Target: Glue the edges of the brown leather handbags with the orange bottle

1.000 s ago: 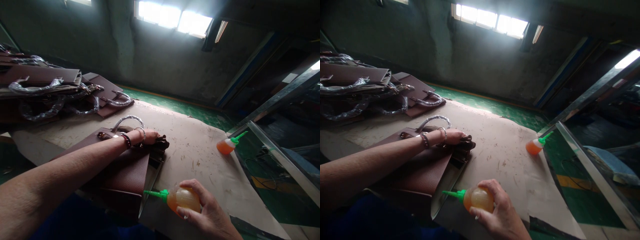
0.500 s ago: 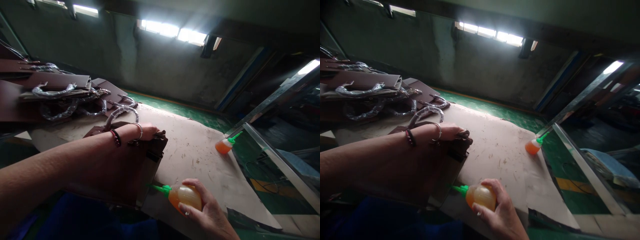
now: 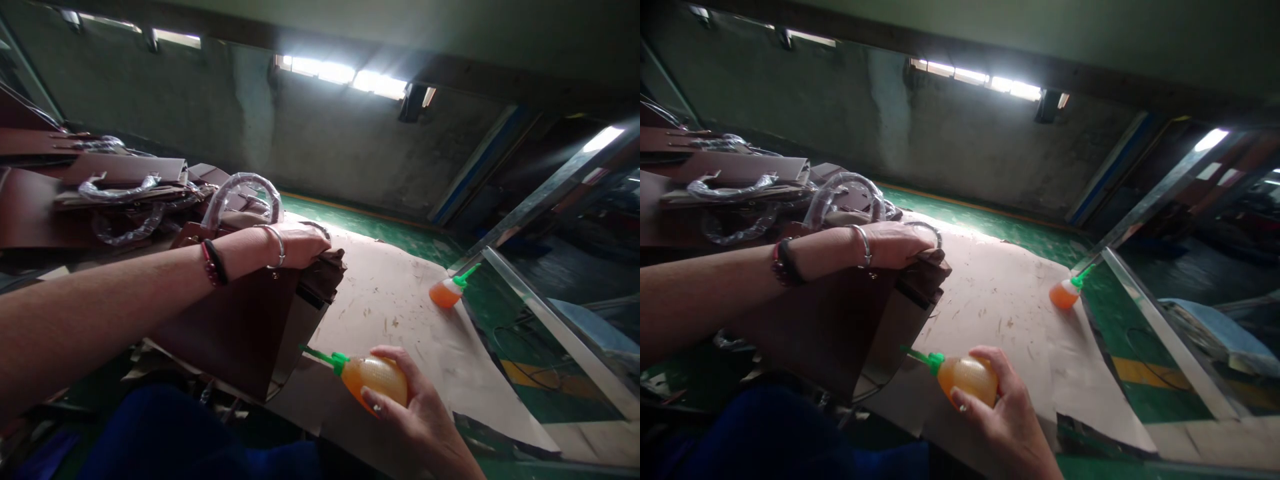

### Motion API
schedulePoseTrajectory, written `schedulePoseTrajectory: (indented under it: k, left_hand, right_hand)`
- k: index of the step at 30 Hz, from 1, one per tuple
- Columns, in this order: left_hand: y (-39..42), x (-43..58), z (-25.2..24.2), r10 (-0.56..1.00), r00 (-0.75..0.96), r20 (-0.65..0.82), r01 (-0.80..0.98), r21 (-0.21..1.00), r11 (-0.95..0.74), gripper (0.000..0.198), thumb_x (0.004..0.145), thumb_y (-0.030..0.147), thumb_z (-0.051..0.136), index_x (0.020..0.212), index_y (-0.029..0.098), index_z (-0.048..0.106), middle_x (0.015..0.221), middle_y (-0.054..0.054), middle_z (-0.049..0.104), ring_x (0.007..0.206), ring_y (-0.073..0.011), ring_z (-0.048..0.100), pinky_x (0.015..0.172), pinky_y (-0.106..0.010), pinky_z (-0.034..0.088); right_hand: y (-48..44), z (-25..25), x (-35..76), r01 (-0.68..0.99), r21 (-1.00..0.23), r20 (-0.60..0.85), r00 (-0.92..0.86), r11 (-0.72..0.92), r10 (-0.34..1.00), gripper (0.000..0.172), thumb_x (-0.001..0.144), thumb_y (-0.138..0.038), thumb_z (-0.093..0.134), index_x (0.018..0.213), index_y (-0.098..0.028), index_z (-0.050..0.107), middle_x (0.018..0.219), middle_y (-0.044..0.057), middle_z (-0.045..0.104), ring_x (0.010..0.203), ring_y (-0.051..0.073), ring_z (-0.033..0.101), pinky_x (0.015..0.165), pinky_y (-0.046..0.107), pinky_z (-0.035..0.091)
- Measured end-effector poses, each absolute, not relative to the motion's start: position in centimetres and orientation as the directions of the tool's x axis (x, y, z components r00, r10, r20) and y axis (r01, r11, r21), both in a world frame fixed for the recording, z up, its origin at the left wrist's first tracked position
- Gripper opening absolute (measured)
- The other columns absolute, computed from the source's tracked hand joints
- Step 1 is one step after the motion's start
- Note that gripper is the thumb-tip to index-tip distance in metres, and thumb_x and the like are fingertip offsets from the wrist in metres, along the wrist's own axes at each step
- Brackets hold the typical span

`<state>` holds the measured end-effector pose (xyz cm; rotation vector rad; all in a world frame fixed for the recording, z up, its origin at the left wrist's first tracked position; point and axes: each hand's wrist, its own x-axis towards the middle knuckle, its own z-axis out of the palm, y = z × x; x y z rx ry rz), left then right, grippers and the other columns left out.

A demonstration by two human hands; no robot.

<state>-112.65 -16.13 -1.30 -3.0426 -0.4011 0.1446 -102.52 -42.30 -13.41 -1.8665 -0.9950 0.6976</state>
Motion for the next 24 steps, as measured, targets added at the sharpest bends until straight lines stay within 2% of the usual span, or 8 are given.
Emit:
schedulePoseTrajectory:
  k: [5, 8, 11, 15, 24]
  left_hand:
    - [-17.0, -112.5, 0.2, 0.281, 0.96, -0.004, 0.276, -0.18, -0.944, 0.019, 0.085, 0.017, 0.049, 0.096, 0.016, 0.065, 0.091, -0.008, 0.067, 0.072, -0.0183, 0.057, 0.057, -0.028, 0.029]
    - [-17.3, -112.8, 0.1, 0.271, 0.962, 0.045, 0.274, -0.235, -0.933, 0.022, 0.086, 0.015, 0.047, 0.1, 0.018, 0.064, 0.088, -0.007, 0.068, 0.071, -0.0189, 0.06, 0.056, -0.028, 0.027]
    - [-17.1, -113.1, -0.6, 0.234, 0.967, 0.096, 0.252, -0.264, -0.931, 0.024, 0.086, 0.014, 0.045, 0.102, 0.019, 0.063, 0.089, -0.007, 0.068, 0.077, -0.0205, 0.063, 0.059, -0.029, 0.029]
    - [-16.7, -113.4, -1.2, 0.224, 0.961, 0.16, 0.262, -0.289, -0.921, 0.025, 0.088, 0.017, 0.043, 0.103, 0.02, 0.063, 0.084, -0.006, 0.068, 0.074, -0.0224, 0.064, 0.06, -0.029, 0.032]
    - [-16.5, -113.3, -0.4, 0.21, 0.959, 0.188, 0.26, -0.296, -0.919, 0.024, 0.087, 0.016, 0.043, 0.102, 0.019, 0.061, 0.084, -0.007, 0.068, 0.08, -0.0252, 0.066, 0.069, -0.032, 0.042]
  right_hand:
    - [-41.9, -13.2, -102.4, 0.354, -0.896, -0.033, 0.549, -0.268, 0.835, 0.046, 0.07, -0.048, 0.069, 0.105, -0.022, 0.055, 0.1, 0.004, 0.063, 0.084, 0.021, 0.062, 0.071, 0.029, 0.051]
    - [-41.4, -13.1, -102.8, 0.367, -0.894, 0.008, 0.585, -0.257, 0.811, 0.045, 0.069, -0.049, 0.068, 0.103, -0.022, 0.056, 0.094, 0.003, 0.063, 0.078, 0.019, 0.061, 0.068, 0.029, 0.051]
    - [-41.1, -13.4, -103.0, 0.394, -0.885, 0.05, 0.609, -0.247, 0.791, 0.043, 0.069, -0.048, 0.068, 0.102, -0.021, 0.057, 0.092, 0.002, 0.063, 0.073, 0.018, 0.061, 0.066, 0.028, 0.05]
    - [-41.1, -14.2, -102.9, 0.452, -0.864, 0.116, 0.608, -0.223, 0.785, 0.041, 0.072, -0.046, 0.067, 0.103, -0.021, 0.058, 0.097, 0.005, 0.062, 0.079, 0.02, 0.063, 0.068, 0.029, 0.052]
    - [-40.9, -14.4, -102.8, 0.489, -0.847, 0.188, 0.645, -0.21, 0.741, 0.043, 0.071, -0.048, 0.068, 0.104, -0.022, 0.059, 0.091, 0.005, 0.065, 0.074, 0.02, 0.063, 0.058, 0.027, 0.051]
